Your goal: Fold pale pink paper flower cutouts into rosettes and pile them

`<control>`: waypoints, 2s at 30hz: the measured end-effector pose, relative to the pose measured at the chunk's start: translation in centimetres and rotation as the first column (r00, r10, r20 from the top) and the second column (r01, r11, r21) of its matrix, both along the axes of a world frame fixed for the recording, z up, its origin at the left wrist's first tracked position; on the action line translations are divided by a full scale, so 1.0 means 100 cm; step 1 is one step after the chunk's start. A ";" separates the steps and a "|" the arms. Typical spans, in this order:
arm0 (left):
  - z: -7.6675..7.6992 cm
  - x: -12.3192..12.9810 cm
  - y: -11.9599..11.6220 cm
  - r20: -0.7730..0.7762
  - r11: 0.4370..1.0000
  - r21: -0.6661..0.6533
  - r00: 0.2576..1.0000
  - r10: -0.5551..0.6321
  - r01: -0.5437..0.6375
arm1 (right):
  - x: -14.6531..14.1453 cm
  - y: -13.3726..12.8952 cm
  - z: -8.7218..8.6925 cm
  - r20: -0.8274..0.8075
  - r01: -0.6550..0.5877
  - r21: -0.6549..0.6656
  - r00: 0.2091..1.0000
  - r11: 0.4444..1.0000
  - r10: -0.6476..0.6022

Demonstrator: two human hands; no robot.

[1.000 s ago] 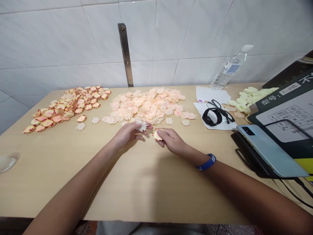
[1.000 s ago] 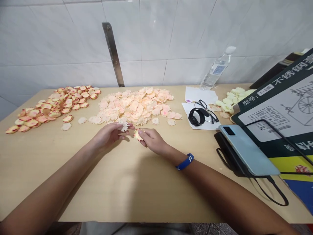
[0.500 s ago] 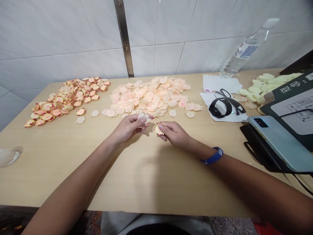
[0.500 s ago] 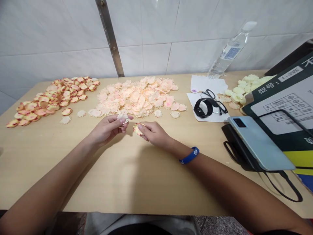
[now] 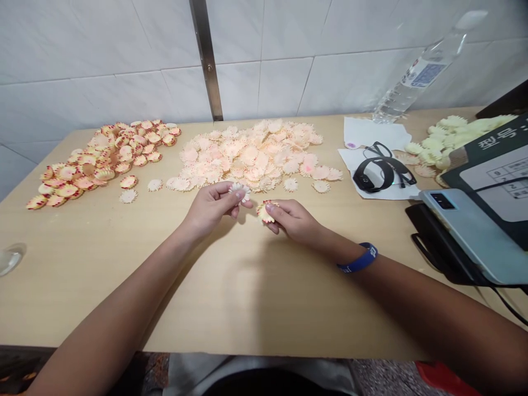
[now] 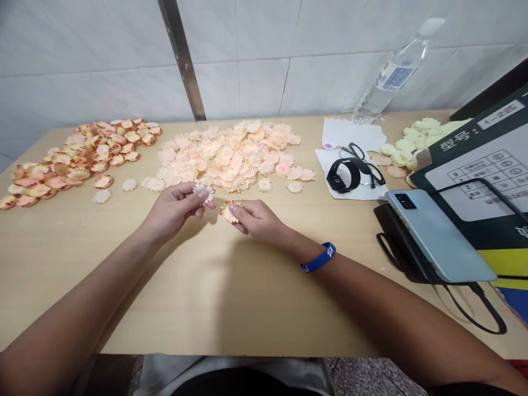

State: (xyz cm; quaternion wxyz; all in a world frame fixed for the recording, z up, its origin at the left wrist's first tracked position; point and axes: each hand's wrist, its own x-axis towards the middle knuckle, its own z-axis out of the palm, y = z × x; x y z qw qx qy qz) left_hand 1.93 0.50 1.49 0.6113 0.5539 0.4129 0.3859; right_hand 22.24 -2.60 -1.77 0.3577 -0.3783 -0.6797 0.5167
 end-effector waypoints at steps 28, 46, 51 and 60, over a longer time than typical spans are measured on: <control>0.002 0.001 -0.003 0.193 0.979 -0.185 0.980 -0.046 0.082 | 0.002 -0.001 -0.001 0.061 0.023 -0.013 0.998 1.000 -0.022; -0.008 0.010 -0.014 -0.473 0.667 0.700 0.866 0.163 0.257 | -0.001 -0.002 0.002 0.097 0.008 -0.045 0.995 0.999 -0.004; -0.013 0.011 -0.013 -0.506 0.579 0.759 0.830 0.235 0.299 | -0.003 -0.002 0.004 0.116 0.020 -0.039 0.993 0.999 -0.015; -0.020 0.013 -0.015 -0.525 0.359 0.845 0.749 0.405 0.398 | -0.005 -0.001 0.009 0.176 0.044 0.005 0.983 0.999 -0.045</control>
